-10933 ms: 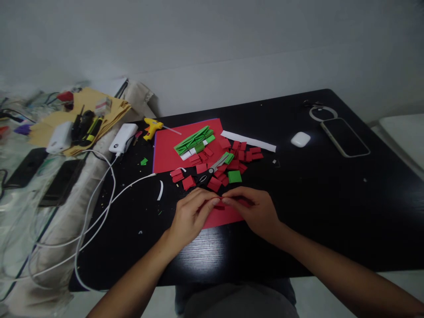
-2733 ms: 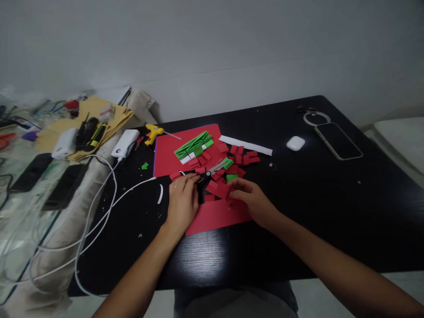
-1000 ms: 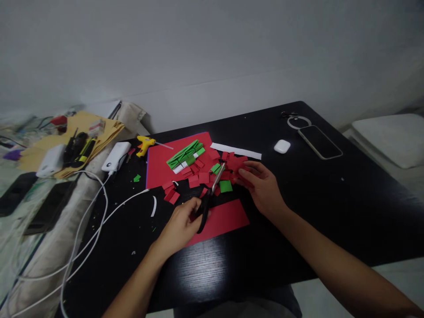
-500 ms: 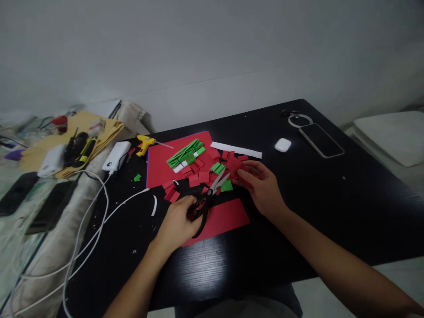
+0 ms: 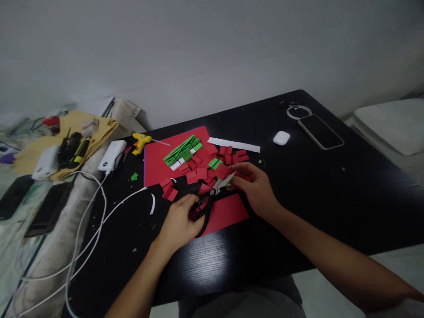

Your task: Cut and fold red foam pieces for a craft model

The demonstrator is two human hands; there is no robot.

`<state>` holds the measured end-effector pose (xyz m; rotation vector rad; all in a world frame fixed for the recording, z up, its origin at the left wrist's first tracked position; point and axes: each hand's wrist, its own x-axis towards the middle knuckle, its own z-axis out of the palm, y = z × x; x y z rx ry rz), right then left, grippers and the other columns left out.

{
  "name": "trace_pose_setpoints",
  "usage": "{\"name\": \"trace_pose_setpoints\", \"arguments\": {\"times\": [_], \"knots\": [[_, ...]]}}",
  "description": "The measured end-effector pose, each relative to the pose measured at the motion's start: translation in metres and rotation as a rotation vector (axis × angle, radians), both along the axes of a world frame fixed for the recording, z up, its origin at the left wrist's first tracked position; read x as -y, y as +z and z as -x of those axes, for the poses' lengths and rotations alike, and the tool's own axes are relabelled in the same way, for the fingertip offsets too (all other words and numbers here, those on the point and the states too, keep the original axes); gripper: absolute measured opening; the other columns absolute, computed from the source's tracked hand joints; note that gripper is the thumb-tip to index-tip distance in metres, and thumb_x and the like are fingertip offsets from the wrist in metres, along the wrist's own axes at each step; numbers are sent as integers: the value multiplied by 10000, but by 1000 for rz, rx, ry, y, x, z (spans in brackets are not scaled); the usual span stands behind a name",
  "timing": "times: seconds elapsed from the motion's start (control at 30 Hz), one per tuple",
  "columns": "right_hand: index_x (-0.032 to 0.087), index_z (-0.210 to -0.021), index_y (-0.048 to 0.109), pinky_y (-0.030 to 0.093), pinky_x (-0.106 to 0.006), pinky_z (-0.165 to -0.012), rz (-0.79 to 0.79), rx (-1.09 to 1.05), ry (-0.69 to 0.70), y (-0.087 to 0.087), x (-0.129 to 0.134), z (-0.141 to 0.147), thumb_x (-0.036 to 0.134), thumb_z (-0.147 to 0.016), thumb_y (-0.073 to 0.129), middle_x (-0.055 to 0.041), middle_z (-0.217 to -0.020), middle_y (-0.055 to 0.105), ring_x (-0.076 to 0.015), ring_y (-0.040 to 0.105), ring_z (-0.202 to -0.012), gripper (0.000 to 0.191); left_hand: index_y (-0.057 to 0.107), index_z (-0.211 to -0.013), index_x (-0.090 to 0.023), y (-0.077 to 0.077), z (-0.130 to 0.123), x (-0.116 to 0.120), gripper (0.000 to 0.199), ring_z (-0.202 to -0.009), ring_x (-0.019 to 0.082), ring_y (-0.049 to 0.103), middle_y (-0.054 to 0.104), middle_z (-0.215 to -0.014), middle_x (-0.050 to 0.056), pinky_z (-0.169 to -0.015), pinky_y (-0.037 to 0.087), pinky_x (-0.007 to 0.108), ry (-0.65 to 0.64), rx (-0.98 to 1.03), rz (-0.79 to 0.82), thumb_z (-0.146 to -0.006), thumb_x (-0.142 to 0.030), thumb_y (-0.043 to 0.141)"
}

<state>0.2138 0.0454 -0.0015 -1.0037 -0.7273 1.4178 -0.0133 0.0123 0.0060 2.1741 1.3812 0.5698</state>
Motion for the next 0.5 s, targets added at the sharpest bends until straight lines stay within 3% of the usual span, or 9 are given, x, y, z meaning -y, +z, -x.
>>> {"name": "trace_pose_setpoints", "arguments": {"times": [0.2, 0.5], "knots": [[233, -951, 728, 649, -255, -611, -42, 0, 19, 4, 2, -1, 238, -646, 927, 1, -964, 720, -152, 708, -786, 365, 559, -816, -194, 1, -1, 0, 143, -659, 145, 535, 568, -742, -7, -623, 413, 252, -23, 49, 41, -905, -282, 628], [223, -924, 719, 662, -273, -636, -71, -7, 35, 5, 3, 0, 244, -672, 911, 2, -941, 718, -146, 715, -757, 317, 587, -830, -190, 0, 1, -1, 141, -680, 141, 542, 586, -769, -5, -640, 424, 245, -31, 73, 75, -911, -292, 641]]}}
